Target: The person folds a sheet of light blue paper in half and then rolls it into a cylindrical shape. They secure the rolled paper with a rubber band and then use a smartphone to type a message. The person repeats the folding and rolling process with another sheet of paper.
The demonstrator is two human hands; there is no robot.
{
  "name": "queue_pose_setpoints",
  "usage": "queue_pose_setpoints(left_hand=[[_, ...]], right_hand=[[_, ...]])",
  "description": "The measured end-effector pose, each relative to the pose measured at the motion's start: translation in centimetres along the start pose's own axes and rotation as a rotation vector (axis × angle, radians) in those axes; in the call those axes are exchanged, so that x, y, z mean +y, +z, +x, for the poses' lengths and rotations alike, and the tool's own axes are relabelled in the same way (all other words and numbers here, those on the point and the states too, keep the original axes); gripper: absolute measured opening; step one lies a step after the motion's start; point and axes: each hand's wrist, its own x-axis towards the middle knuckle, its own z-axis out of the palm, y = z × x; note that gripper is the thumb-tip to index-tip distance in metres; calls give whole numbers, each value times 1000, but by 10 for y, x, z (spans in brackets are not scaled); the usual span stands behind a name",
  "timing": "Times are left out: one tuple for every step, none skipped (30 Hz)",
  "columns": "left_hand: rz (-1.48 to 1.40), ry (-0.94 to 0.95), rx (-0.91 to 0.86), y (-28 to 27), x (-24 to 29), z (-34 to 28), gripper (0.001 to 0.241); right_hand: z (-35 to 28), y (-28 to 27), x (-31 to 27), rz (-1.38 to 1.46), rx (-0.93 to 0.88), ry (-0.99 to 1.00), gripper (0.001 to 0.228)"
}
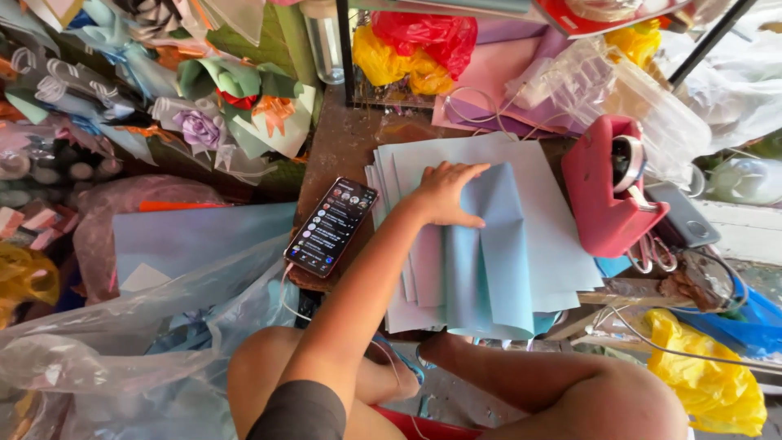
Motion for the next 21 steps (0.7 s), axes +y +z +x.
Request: queue_pose_setpoints(left_hand=[[-27,20,43,-8,5,-1,101],[-17,32,47,-11,6,2,101],[-71,57,123,-14,7,6,100],[-130,72,195,-14,7,5,99],[-127,73,194,-14,6,12,99],[-155,27,150,-12,6,18,100],[-183,-20,106,-10,5,25,102],[-185,-21,104,-10,0,29,102],[-210,-29,83,-11,-6,33,96],[-233,-32,64,-14,-10,40,90],[-233,-28,64,-14,-13,42,90],[-245,8,64,-19,-17,45,80],[-258,44,64,-24,-20,49,70],[-253,46,64,-35,-2,33,70],[-186,25,-15,-46,15,18,78],[-124,-6,-97,-53,31,-3,89],[-124,-16,-101,-42,34,-6,89],[3,35,-153,-32,36,-8,86],[129,88,-207,-23,37,-11,84],[131,85,-212,-19,39,-16,84],[94,103,-240,-17,40,-20,66]], right_hand=[[9,-26,35,86,-1,-71,40],[47,-55,64,177,-1,-149,35],[80,-84,97,268,-2,-227,30],[109,-112,136,355,-11,-297,25],[139,-120,155,442,-21,-367,20],[166,-130,172,529,-30,-433,16],[192,-142,189,615,-39,-499,13],[204,-142,201,699,-48,-564,12],[216,-141,213,782,-58,-629,12],[228,-142,225,865,-64,-699,15],[229,-141,225,948,-71,-769,19],[231,-139,224,1034,-78,-849,24],[233,-137,222,1119,-87,-928,28],[232,-122,212,1123,-86,-932,28],[232,-106,201,664,-17,-883,29],[231,-89,193,214,34,-803,30],[241,-73,193,218,25,-799,30],[251,-53,194,131,-28,-516,28],[261,-33,195,44,-81,-233,41],[257,-29,190,48,-84,-230,41],[254,-24,184,-41,-41,-200,40]])
